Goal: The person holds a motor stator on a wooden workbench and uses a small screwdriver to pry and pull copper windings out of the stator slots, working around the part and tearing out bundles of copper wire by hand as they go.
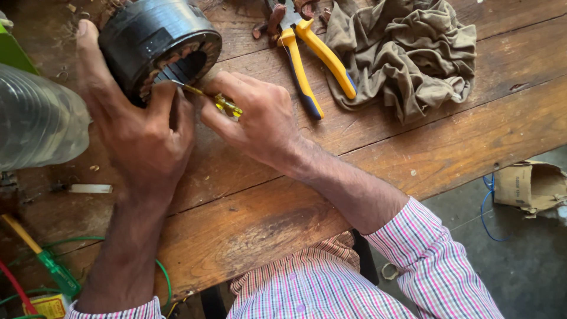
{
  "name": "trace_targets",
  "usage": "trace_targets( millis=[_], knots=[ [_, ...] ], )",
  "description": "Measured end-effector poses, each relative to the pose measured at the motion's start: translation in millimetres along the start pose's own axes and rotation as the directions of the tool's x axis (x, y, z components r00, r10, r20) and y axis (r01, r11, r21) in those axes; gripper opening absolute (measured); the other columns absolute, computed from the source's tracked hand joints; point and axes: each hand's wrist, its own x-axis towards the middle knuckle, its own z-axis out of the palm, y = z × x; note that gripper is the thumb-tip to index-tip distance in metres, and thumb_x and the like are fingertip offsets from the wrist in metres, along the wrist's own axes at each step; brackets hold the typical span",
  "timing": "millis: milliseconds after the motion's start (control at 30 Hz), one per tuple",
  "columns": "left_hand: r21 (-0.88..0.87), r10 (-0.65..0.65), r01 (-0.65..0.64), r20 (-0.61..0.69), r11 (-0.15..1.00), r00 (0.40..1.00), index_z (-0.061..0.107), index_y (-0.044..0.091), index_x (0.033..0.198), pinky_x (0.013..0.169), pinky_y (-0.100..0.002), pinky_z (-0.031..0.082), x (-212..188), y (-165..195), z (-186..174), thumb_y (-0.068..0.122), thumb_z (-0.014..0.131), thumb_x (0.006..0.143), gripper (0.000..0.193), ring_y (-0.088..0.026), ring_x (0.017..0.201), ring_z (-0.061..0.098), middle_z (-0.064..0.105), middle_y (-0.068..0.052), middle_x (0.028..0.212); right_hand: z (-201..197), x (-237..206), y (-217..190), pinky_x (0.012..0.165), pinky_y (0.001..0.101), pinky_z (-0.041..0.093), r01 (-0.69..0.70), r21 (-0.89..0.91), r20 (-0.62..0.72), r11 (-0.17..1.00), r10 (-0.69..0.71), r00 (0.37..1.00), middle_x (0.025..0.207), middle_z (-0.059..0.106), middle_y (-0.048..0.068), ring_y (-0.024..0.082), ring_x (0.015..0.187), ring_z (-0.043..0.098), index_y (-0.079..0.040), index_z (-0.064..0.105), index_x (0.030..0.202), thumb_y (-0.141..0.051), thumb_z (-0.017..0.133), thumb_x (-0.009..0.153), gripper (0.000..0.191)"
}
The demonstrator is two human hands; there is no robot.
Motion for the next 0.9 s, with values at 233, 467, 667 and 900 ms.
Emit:
trace_targets(
  millis=[233, 467, 667, 900],
  knots=[
    [0.015, -0.003, 0.003, -0.001, 1.000, 1.000, 0.072, 0.007, 0.110, 0.126, -0.052, 0.028, -2.3, -1.2, -0.9, 0.019, 0.069, 0.099, 0.017, -0.039, 0.155, 0.024, 0.014, -0.019, 0.170, -1.8, -0.3, -2.7, 0.078, 0.0345, 0.061, 0.015, 0.022, -0.048, 1.000, -0.014, 0.999, 0.099, 0.075, 0.008, 0.020, 0.088, 0.076, -0.006, 0.070, 0.109, -0.019, 0.071, 0.099, 0.016],
    [-0.022, -0.053, 0.053, 0.028, 0.998, 0.998, 0.074, 0.010, 0.115, 0.126, -0.052, 0.028, -4.6, 2.9, -2.3, 0.021, 0.071, 0.100, 0.019, -0.039, 0.160, 0.022, 0.015, -0.017, 0.171, -2.2, 0.8, -3.9, 0.076, 0.0342, 0.061, 0.013, 0.023, -0.047, 1.000, -0.012, 0.999, 0.098, 0.074, 0.007, 0.020, 0.087, 0.075, -0.006, 0.069, 0.108, -0.021, 0.073, 0.100, 0.017],
    [0.012, -0.044, 0.044, 0.022, 0.999, 0.999, 0.076, 0.013, 0.115, 0.125, -0.051, 0.030, -2.4, 6.1, -5.7, 0.021, 0.071, 0.100, 0.018, -0.037, 0.157, 0.023, 0.014, -0.017, 0.172, -2.2, 1.0, -3.5, 0.076, 0.0343, 0.061, 0.018, 0.028, -0.051, 0.999, -0.017, 0.999, 0.098, 0.074, 0.009, 0.021, 0.087, 0.075, -0.005, 0.069, 0.109, -0.020, 0.073, 0.099, 0.018],
    [0.045, -0.027, 0.024, 0.048, 0.999, 0.999, 0.077, 0.015, 0.118, 0.123, -0.050, 0.034, -1.4, 4.3, -8.4, 0.027, 0.070, 0.101, 0.022, -0.036, 0.156, 0.023, 0.013, -0.017, 0.170, -0.8, 0.0, -4.2, 0.077, 0.0341, 0.061, 0.014, 0.033, -0.068, 0.999, -0.012, 0.998, 0.099, 0.075, 0.009, 0.020, 0.088, 0.076, -0.005, 0.070, 0.108, -0.019, 0.073, 0.099, 0.017]
  ],
)
